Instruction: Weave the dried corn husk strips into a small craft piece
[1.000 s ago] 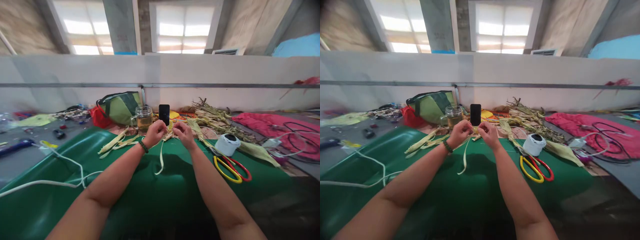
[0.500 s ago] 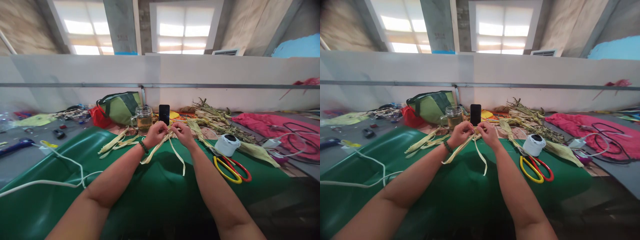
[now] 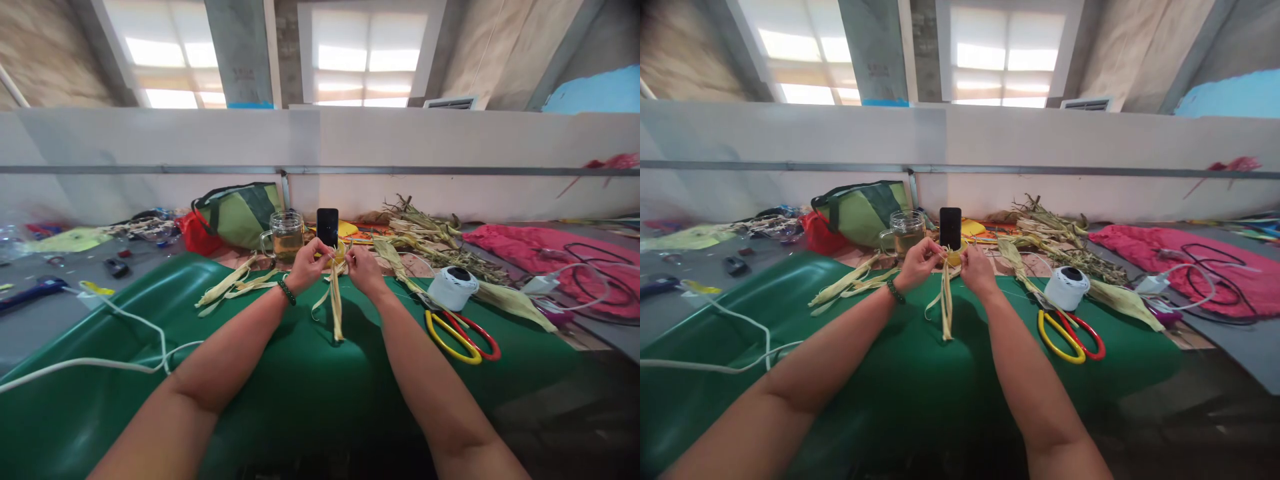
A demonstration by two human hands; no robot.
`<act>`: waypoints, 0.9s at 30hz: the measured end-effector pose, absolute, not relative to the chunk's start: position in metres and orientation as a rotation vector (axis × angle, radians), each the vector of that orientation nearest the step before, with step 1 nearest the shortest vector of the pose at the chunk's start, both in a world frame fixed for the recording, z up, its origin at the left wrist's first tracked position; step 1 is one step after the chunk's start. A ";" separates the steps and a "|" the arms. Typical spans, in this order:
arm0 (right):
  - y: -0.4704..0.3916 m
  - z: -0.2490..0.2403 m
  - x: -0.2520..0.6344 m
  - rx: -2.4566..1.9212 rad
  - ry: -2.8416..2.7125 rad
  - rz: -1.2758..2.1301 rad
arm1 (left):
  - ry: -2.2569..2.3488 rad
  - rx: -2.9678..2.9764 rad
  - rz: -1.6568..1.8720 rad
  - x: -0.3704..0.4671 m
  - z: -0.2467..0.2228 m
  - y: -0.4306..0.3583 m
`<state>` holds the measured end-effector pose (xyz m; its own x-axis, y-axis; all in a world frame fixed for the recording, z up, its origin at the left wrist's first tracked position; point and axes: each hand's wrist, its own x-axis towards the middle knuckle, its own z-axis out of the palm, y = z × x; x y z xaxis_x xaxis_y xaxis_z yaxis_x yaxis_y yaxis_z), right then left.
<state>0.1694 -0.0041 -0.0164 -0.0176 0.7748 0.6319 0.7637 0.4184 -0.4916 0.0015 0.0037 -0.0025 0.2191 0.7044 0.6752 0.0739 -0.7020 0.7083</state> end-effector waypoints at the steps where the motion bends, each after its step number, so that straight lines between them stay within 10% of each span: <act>1: -0.005 -0.016 0.169 -1.339 -1.745 0.041 | 0.740 1.951 1.522 0.000 -0.003 0.006; 20: -0.004 -0.016 0.171 -1.233 -1.841 0.584 | 0.801 2.238 1.272 0.000 0.009 -0.005; 27: -0.021 -0.003 0.185 -1.149 -1.792 1.267 | 0.911 2.411 1.147 -0.004 0.009 -0.002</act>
<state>0.1846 -0.0212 -0.0025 -0.4030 0.9149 0.0217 0.2846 0.1479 -0.9472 -0.0042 -0.0022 0.0093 0.4746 0.6658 0.5758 0.4095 -0.7460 0.5251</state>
